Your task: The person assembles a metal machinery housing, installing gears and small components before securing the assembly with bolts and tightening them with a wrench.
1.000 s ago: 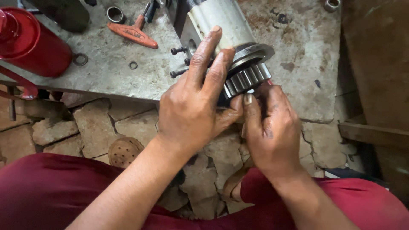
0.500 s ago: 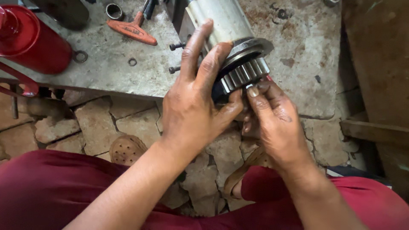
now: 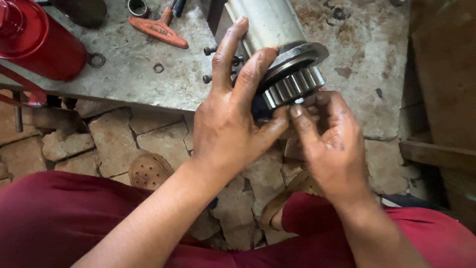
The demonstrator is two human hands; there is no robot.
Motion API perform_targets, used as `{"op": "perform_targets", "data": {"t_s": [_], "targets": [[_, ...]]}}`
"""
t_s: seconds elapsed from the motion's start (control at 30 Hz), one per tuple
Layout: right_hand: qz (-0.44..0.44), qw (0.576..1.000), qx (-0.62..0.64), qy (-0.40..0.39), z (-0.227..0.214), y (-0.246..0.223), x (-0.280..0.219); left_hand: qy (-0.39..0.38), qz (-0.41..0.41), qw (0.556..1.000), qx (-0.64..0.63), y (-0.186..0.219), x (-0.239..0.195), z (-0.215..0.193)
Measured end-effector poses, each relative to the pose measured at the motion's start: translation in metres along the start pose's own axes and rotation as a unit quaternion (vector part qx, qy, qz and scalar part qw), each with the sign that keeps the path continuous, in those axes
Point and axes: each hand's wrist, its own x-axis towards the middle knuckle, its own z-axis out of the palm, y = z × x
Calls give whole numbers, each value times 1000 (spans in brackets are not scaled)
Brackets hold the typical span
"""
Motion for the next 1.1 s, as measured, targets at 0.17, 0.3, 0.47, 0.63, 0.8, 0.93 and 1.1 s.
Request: {"op": "perform_targets", "data": {"t_s": [0.17,0.3,0.47,0.63,0.8,0.93,1.1], "targets": [[-79,991,-81,77,9,-4,-5,-14,0,1000,5,-5,-2,0],[-42,997,-6,71,9,0,-5,-15,18,1000,19,-9,-4,0],[-22,998,30,49,2,0,-2,-14,32,999,23,-15,-9,3],[-33,997,-32,58,-2,-7,-1,-23,21,999,33,-19,-19,9],[-100,987,-115,57,0,-12,-4,-43,14,997,64,-23,-24,14],[-180,969,-163,54,-1,-11,-4,-43,39,996,70,-28,-24,14],[-273,898,-340,61,-5,-10,-5,-24,77,992,92,-39,-25,20]]}}
